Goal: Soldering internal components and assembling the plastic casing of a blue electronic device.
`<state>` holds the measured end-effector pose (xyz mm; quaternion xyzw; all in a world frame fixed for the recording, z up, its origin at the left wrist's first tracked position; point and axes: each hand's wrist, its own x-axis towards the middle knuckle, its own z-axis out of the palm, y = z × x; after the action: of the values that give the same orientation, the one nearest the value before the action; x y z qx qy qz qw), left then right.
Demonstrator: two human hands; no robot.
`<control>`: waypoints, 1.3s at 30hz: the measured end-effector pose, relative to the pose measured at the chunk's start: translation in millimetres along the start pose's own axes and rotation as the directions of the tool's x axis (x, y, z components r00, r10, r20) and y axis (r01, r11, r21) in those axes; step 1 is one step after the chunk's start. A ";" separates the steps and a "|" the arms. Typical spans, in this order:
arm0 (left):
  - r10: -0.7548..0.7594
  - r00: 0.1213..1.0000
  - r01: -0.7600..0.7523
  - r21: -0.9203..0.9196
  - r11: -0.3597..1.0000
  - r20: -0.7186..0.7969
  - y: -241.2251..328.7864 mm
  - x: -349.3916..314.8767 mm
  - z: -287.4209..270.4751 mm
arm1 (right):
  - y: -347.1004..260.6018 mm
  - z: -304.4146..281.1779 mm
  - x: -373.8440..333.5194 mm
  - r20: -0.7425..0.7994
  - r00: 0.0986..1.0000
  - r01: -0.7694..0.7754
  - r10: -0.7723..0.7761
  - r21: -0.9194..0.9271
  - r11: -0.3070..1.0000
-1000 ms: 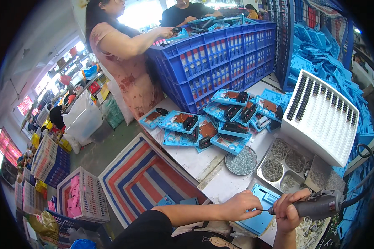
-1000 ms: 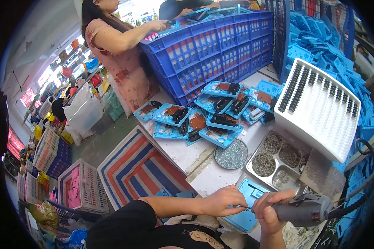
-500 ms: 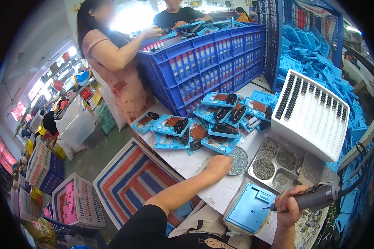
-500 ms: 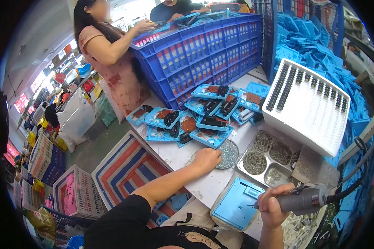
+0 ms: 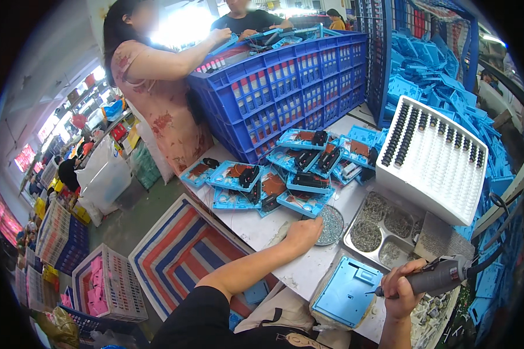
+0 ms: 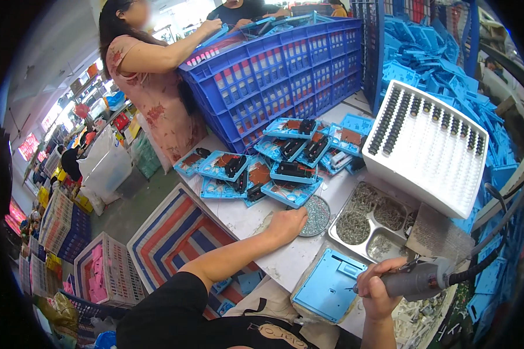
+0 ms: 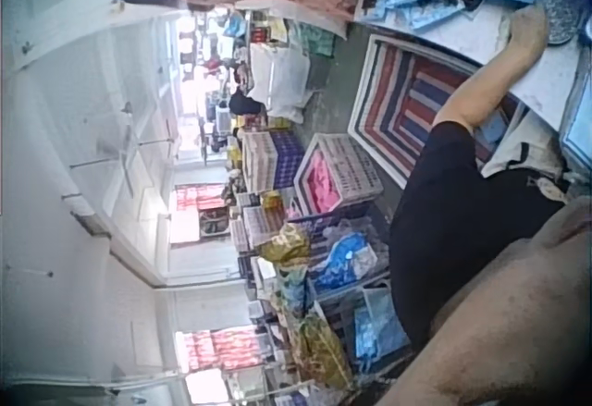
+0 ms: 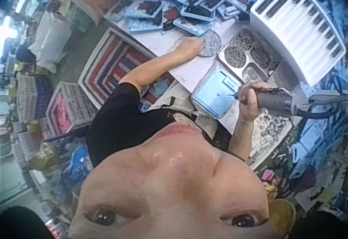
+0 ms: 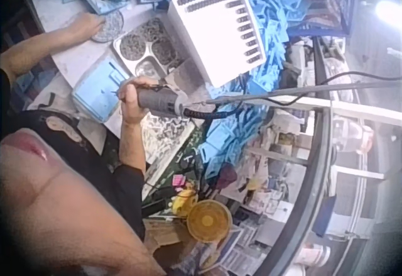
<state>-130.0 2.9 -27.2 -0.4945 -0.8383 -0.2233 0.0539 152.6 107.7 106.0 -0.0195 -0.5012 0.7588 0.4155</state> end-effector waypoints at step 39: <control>0.644 0.756 -0.454 -0.614 0.645 0.117 98.6 -74.5 -23.7 | 11.7 -10.6 -92.1 0.148 0.983 -0.023 0.109 -0.488 0.873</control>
<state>-11.3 -26.7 2.5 -0.7514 -0.5401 -0.3419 -0.1636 210.4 53.9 56.0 -0.0747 -0.7077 0.6220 0.3266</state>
